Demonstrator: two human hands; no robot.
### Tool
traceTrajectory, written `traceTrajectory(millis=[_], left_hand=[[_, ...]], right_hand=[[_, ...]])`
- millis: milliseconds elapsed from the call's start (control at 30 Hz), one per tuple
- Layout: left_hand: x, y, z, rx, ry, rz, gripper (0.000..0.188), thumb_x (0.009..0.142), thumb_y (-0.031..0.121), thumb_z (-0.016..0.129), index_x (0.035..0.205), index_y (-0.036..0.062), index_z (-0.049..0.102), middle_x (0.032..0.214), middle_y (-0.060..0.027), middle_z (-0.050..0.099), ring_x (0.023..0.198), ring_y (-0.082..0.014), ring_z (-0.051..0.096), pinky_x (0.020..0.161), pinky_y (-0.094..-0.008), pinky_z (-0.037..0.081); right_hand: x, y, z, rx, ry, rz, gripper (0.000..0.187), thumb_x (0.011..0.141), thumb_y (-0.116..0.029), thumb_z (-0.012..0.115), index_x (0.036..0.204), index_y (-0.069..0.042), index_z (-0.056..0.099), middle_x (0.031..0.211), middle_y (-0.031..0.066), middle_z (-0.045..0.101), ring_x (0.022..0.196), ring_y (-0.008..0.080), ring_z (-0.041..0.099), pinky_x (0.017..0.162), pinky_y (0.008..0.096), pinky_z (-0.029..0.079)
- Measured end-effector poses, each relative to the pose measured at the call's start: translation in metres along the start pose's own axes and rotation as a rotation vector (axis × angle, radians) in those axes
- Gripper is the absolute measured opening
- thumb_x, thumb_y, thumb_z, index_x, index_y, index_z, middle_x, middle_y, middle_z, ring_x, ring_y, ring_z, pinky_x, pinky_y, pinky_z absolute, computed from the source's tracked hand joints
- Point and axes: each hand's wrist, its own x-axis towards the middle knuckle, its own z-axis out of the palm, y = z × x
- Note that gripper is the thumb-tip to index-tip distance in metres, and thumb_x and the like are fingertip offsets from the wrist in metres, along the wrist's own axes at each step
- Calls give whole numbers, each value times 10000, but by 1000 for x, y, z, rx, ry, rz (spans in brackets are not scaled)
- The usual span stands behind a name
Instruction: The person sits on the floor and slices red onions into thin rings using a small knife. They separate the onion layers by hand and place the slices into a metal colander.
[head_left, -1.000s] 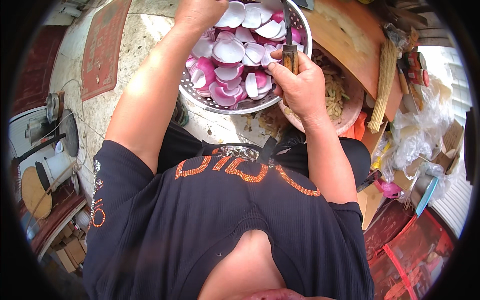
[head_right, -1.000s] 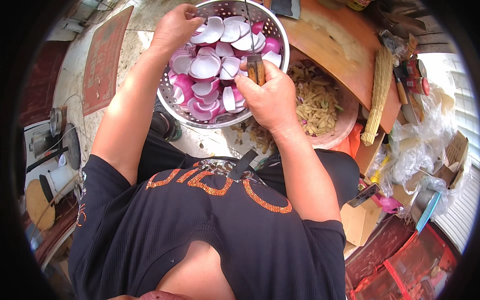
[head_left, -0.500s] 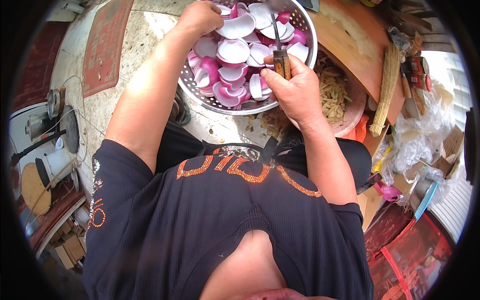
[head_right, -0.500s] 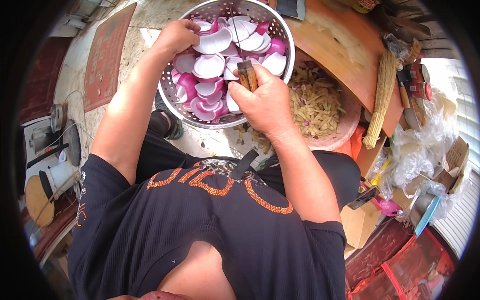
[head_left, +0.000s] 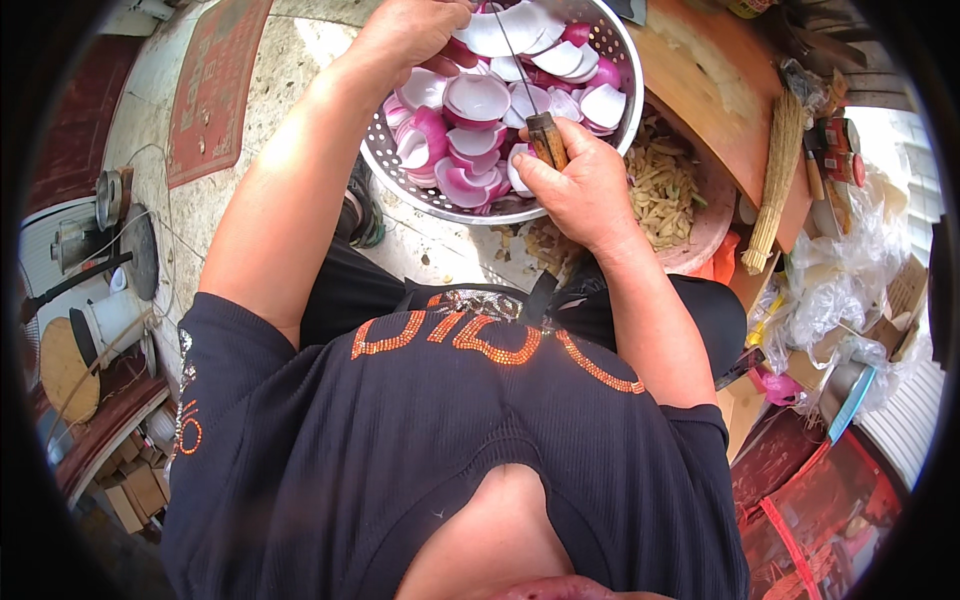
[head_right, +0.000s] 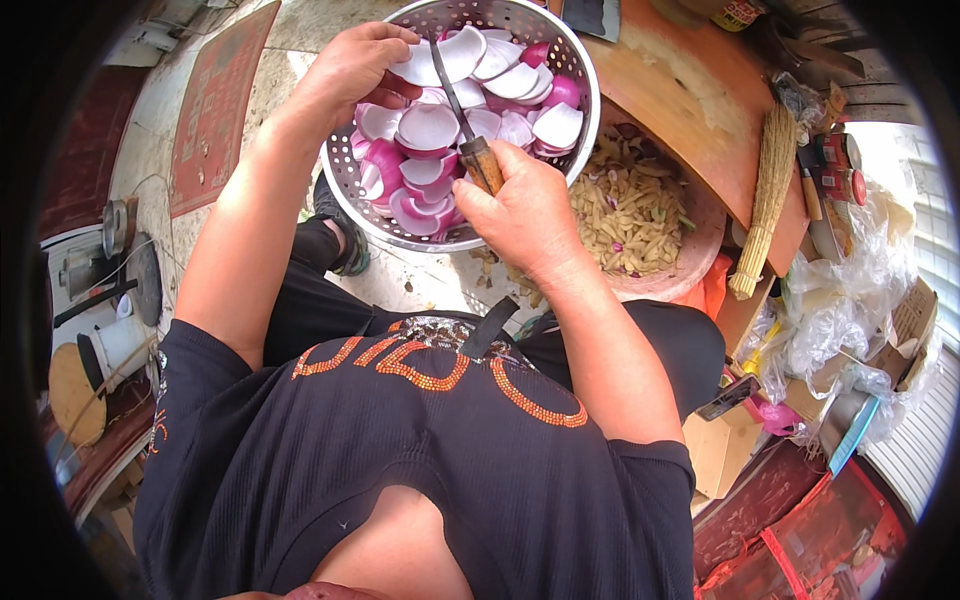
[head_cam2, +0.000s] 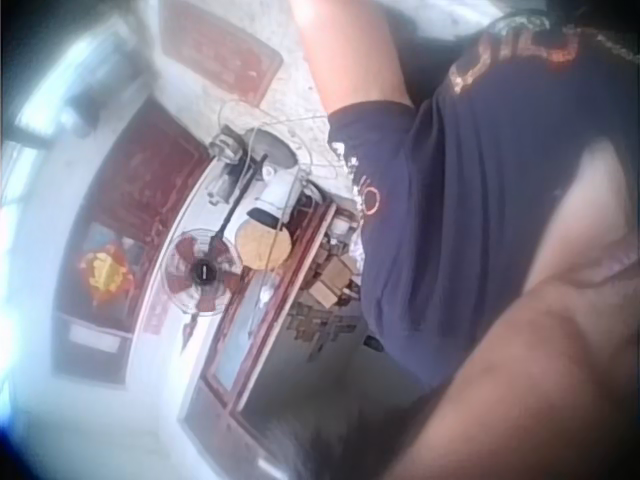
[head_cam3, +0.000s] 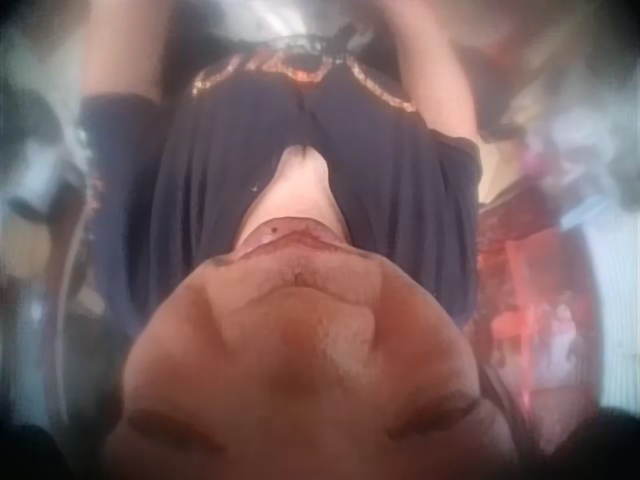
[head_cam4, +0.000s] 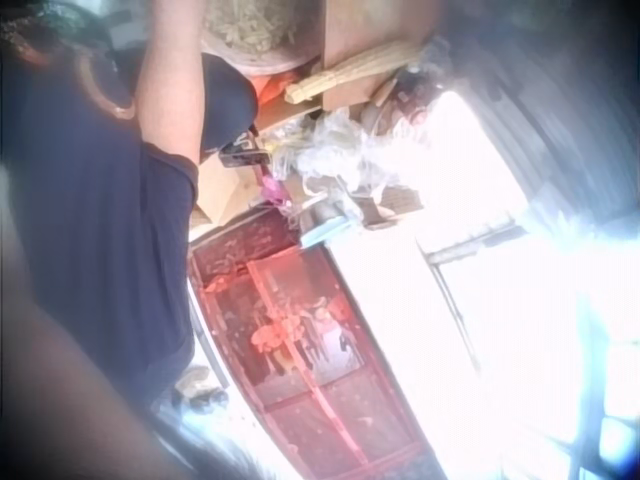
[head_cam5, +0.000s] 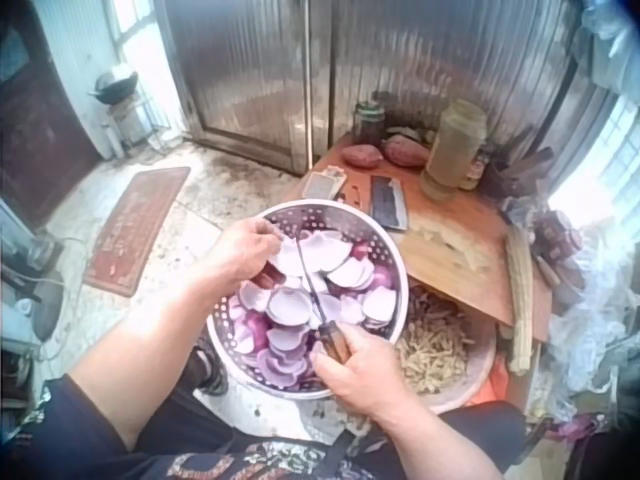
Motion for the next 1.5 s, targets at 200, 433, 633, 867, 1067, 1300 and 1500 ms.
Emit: traceTrajectory(millis=[200,433,633,867,1067,1300,1500], left_hand=[[-17,15,4,-43,-69,2,315,920,155,594,1197,9,627,961,-97,668,746,-159,682,620,-259,583],[-18,14,1,-63,-79,24,318,905,174,605,1180,18,639,917,-76,654,715,-142,651,622,-255,579],[-18,16,-1,-56,-71,8,296,904,177,597,1150,23,656,897,-69,652,698,-133,635,611,-251,565],[-16,15,-2,-66,-106,-6,294,917,171,567,1150,21,664,873,-57,654,691,-124,627,599,-243,548],[-18,14,0,-88,-103,-7,284,934,139,537,1155,14,665,882,-60,663,675,-121,631,580,-249,544],[-21,16,7,-78,-135,11,270,904,110,531,1120,16,665,856,-58,664,606,-109,611,508,-243,510],[-30,14,20,-125,-250,18,261,847,92,542,1062,26,675,823,-45,651,587,-108,571,462,-263,443]], right_hand=[[0,2,-2,-92,13,23,289,823,-215,756,1011,-10,676,763,58,657,679,127,571,665,312,503],[0,1,-3,-102,13,32,297,822,-218,759,1017,-9,679,787,69,670,696,133,594,681,308,509],[0,2,-3,-109,11,24,298,825,-218,757,1026,-11,682,798,69,674,711,132,607,690,305,513],[0,1,-4,-92,16,27,292,828,-214,751,1026,-11,680,793,65,668,708,124,597,684,309,514],[1,2,-3,-117,14,46,278,833,-207,744,1018,-10,678,784,57,660,704,119,592,683,305,512],[7,13,-4,88,-3,117,213,877,-175,711,1012,-13,679,751,-6,626,621,76,555,565,251,469],[14,-9,-12,257,-2,313,210,888,-186,706,1015,-21,678,702,-30,603,503,58,522,463,231,426]])
